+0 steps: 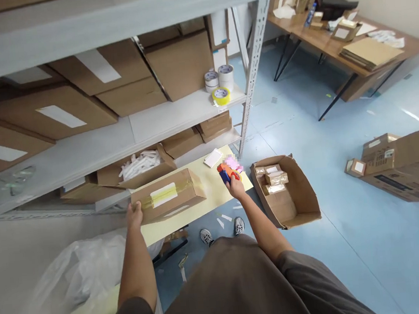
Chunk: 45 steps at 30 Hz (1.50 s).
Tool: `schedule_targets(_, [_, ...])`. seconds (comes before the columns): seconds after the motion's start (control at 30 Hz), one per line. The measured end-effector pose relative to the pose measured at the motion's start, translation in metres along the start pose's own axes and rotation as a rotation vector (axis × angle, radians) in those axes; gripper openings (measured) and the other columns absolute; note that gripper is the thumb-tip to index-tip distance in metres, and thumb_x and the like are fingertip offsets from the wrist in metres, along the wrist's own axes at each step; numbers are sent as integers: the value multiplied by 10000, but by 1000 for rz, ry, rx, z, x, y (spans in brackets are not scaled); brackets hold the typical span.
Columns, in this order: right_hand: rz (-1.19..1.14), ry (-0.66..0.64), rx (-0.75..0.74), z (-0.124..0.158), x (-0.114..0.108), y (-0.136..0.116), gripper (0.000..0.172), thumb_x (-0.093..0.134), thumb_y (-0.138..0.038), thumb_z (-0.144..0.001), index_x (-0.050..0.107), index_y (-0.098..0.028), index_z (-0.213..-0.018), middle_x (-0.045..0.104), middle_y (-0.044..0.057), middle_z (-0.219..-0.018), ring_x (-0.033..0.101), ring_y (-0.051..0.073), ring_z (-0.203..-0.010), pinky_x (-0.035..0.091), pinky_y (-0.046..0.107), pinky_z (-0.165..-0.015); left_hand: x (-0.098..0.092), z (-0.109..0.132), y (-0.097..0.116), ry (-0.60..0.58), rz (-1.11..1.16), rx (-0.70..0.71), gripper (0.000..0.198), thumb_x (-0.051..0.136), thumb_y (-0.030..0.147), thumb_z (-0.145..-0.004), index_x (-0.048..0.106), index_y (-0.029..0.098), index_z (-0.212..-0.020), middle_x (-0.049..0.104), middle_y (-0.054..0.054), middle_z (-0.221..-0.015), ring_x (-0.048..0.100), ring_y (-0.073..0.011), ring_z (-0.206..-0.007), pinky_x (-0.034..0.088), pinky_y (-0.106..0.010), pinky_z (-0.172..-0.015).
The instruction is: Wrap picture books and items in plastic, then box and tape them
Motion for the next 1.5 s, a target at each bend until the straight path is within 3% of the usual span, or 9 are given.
schedule_targets(0.1, [-154, 132, -100, 12, -26, -54, 436, 489, -474, -1039, 553, -159, -1334, 743, 163, -1063, 698, 334, -938, 522, 394, -798, 2, 9, 0, -70, 82, -111, 636, 502, 572, -1052, 574, 170, -1539, 710, -183, -1449, 695, -363, -1299, 559, -436, -1071])
schedule_targets(0.2, [-310, 121, -223, 22, -35, -126, 442, 542, -638, -996, 611, -222, -1128, 713, 66, -854, 659, 273, -777, 487, 338, -715, -3, 18, 8, -93, 91, -129, 610, 499, 526, -1069, 555, 172, -1563, 717, -202, -1429, 706, -382, -1282, 559, -465, -1055])
schedule_targets(0.37, [-455, -106, -463, 29, -16, -247, 533, 649, -768, -874, 580, -242, -824, 621, -8, -703, 579, 187, -685, 415, 274, -628, -7, 28, 13, -145, 176, -123, 603, 440, 491, -1098, 491, 181, -1613, 670, -196, -1504, 670, -362, -1343, 543, -457, -1062])
schedule_targets(0.47, [-401, -255, -537, 24, 3, -287, 564, 672, -788, -833, 571, -237, -762, 594, -19, -677, 565, 170, -665, 394, 270, -612, -7, 32, 10, -160, 261, -136, 613, 481, 487, -1092, 482, 187, -1626, 650, -195, -1529, 662, -353, -1356, 537, -438, -1070])
schedule_targets(0.67, [-291, -368, -525, 9, 21, -295, 610, 719, -829, -734, 546, -244, -714, 569, -24, -652, 544, 170, -641, 400, 276, -600, -1, 32, 0, -122, 427, -129, 684, 542, 490, -1070, 418, 200, -1677, 584, -222, -1583, 653, -368, -1366, 532, -451, -1078])
schedule_targets(0.87, [-274, -331, -521, 8, 22, -290, 617, 716, -829, -735, 529, -243, -691, 545, -24, -639, 526, 168, -637, 408, 279, -598, -19, 32, -3, 133, 689, 47, 532, 516, 496, -1072, 664, 160, -1456, 637, -214, -1511, 553, -332, -1465, 449, -437, -1206])
schedule_targets(1.03, [-221, -317, -540, 12, 18, -292, 624, 697, -829, -750, 509, -241, -661, 553, -14, -646, 529, 169, -644, 412, 281, -607, -3, 39, 34, -399, 963, 215, 546, 584, 658, -1007, 813, 180, -1141, 819, -129, -1130, 760, -282, -1074, 597, -348, -911])
schedule_targets(1.1, [-197, -334, -544, 15, 16, -293, 625, 683, -842, -752, 536, -238, -688, 570, -15, -662, 544, 173, -662, 420, 277, -618, 1, 41, 44, -480, 1023, 215, 535, 621, 639, -991, 814, 173, -1170, 829, -115, -1127, 767, -262, -1045, 599, -320, -873])
schedule_targets(1.5, [-88, -383, -566, 13, 11, -312, 636, 684, -861, -743, 596, -232, -706, 618, -5, -676, 562, 177, -662, 411, 271, -621, -12, 50, 40, -198, 624, 107, 397, 508, 445, -1079, 801, 214, -1215, 829, -121, -1129, 747, -264, -1049, 553, -338, -896])
Point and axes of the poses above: each hand's wrist, its own z-axis away from the middle knuckle, its own x-axis out of the palm, y = z × x, the point moved 5 cm from there along -z, towards the middle knuckle
